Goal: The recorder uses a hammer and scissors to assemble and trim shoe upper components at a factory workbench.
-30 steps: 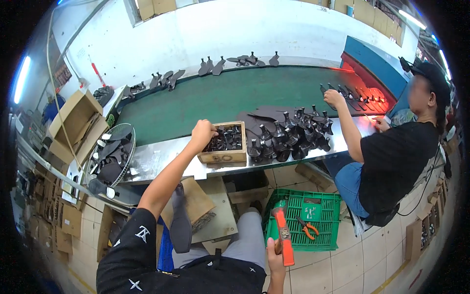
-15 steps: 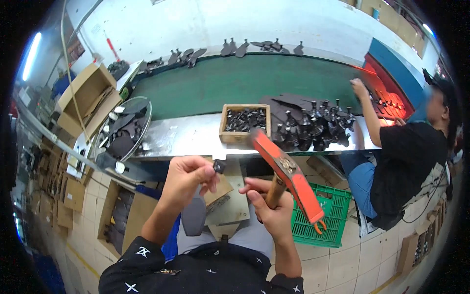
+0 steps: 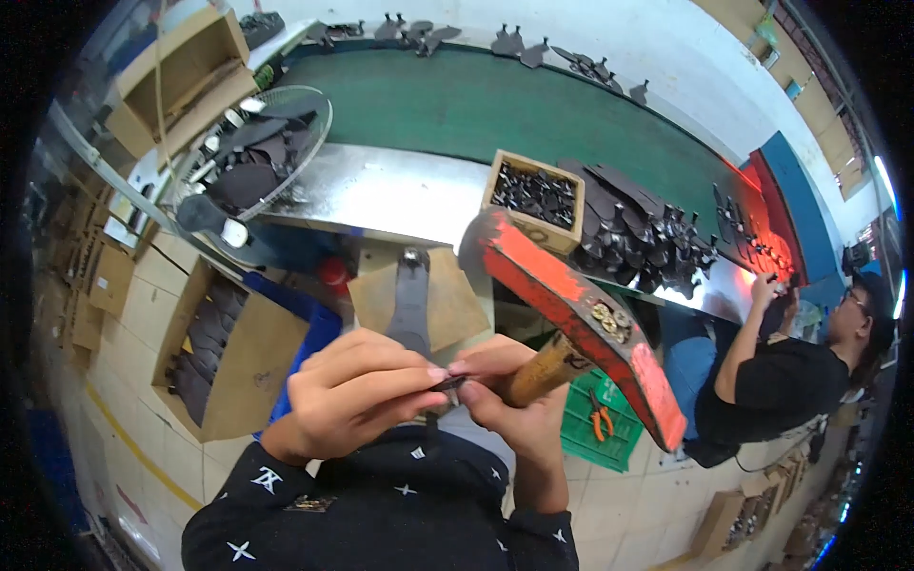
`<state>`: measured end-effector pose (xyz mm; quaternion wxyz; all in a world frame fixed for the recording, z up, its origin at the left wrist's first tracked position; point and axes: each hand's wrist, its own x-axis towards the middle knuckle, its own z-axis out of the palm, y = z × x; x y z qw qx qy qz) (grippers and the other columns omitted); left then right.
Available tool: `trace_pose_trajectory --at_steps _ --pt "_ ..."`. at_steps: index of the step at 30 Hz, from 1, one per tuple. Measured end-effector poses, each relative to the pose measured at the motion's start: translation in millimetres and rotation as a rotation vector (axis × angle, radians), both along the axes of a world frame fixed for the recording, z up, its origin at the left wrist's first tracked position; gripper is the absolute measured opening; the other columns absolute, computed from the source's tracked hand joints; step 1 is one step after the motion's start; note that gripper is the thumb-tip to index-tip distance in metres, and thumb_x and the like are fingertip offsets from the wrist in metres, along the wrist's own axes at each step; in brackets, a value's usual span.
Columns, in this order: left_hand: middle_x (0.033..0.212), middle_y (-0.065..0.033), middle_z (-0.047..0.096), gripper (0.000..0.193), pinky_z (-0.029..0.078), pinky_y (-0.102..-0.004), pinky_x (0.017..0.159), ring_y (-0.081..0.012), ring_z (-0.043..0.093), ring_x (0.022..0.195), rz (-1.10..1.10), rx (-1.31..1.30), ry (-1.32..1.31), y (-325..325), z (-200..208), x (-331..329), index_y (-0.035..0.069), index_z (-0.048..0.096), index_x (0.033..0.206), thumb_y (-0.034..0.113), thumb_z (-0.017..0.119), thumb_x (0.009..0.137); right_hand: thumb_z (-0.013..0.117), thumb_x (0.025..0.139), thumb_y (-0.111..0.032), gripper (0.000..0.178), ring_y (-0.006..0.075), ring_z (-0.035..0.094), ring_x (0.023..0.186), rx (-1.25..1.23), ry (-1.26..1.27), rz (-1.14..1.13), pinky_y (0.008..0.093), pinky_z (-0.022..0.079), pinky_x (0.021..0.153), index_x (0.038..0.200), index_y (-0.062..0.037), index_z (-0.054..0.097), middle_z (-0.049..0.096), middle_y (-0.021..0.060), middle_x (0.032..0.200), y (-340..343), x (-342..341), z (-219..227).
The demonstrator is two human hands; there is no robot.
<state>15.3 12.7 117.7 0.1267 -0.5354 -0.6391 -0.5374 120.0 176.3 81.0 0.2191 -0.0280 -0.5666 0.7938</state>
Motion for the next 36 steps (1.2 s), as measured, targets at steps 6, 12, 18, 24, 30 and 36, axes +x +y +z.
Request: trace_pose_trajectory --at_steps 6,12,18,24,30,36 --pt "0.089 -0.0060 0.067 0.029 0.053 -0.0316 0.065 -0.0225 0.063 0.078 -0.004 -0.061 0.070 -13.3 -5.4 -7.9 0.003 0.073 0.092 0.007 0.085 0.067 0.075 0.077 0.003 0.025 0.0122 0.062 0.073 0.030 0.077 0.220 0.0223 0.049 0.062 0.100 0.0040 0.066 0.067 0.0159 0.102 4.6 -4.8 -13.0" --pt "0.098 -0.0128 0.066 0.039 0.051 -0.0358 0.083 -0.0275 0.064 0.088 0.161 -0.224 -0.386 9.3 -81.1 -72.7 0.003 0.063 0.107 0.016 0.082 0.075 0.072 0.079 0.005 0.020 0.0063 0.057 0.065 0.245 -0.045 0.039 0.0197 0.044 0.055 0.097 0.0036 0.063 0.067 0.0149 0.104 13.9 -27.0 -25.8" --pt "0.103 -0.0135 0.069 0.040 0.050 -0.0356 0.088 -0.0249 0.065 0.096 0.222 -0.209 -0.245 38.3 -160.2 -128.7 0.001 0.065 0.108 0.020 0.081 0.077 0.074 0.085 -0.006 0.021 0.0096 0.064 0.080 0.467 -0.157 -0.096 0.0244 0.051 0.071 0.102 0.0039 0.068 0.072 0.0085 0.099 28.5 -79.8 -58.9" --pt "0.089 -0.0089 0.075 0.027 0.052 -0.0281 0.070 -0.0084 0.065 0.076 0.131 -0.163 -0.664 36.0 -153.0 -97.2 0.001 0.073 0.102 0.014 0.079 0.079 0.072 0.085 -0.006 0.019 0.0146 0.061 0.070 0.740 -0.096 -0.092 0.0292 0.049 0.067 0.103 0.0014 0.070 0.069 0.0129 0.081 34.1 -109.2 -83.2" --pt "0.078 -0.0103 0.072 0.028 0.050 -0.0283 0.063 -0.0071 0.060 0.068 0.223 -0.106 -0.634 27.1 -161.3 -79.5 -0.001 0.072 0.098 0.013 0.082 0.076 0.070 0.083 -0.004 0.015 0.0238 0.056 0.060 0.912 -0.179 0.017 0.0328 0.046 0.060 0.097 0.0011 0.066 0.061 0.0158 0.072 26.9 -111.7 -84.1" --pt "0.074 -0.0133 0.069 0.028 0.050 -0.0313 0.058 -0.0145 0.063 0.061 0.229 -0.193 -0.506 20.5 -162.0 -82.8 -0.002 0.071 0.095 0.016 0.082 0.076 0.071 0.076 0.002 0.020 0.0316 0.068 0.078 0.984 -0.037 -0.019 0.0349 0.052 0.067 0.096 -0.0008 0.067 0.069 0.0150 0.093 24.0 -109.8 -84.4"
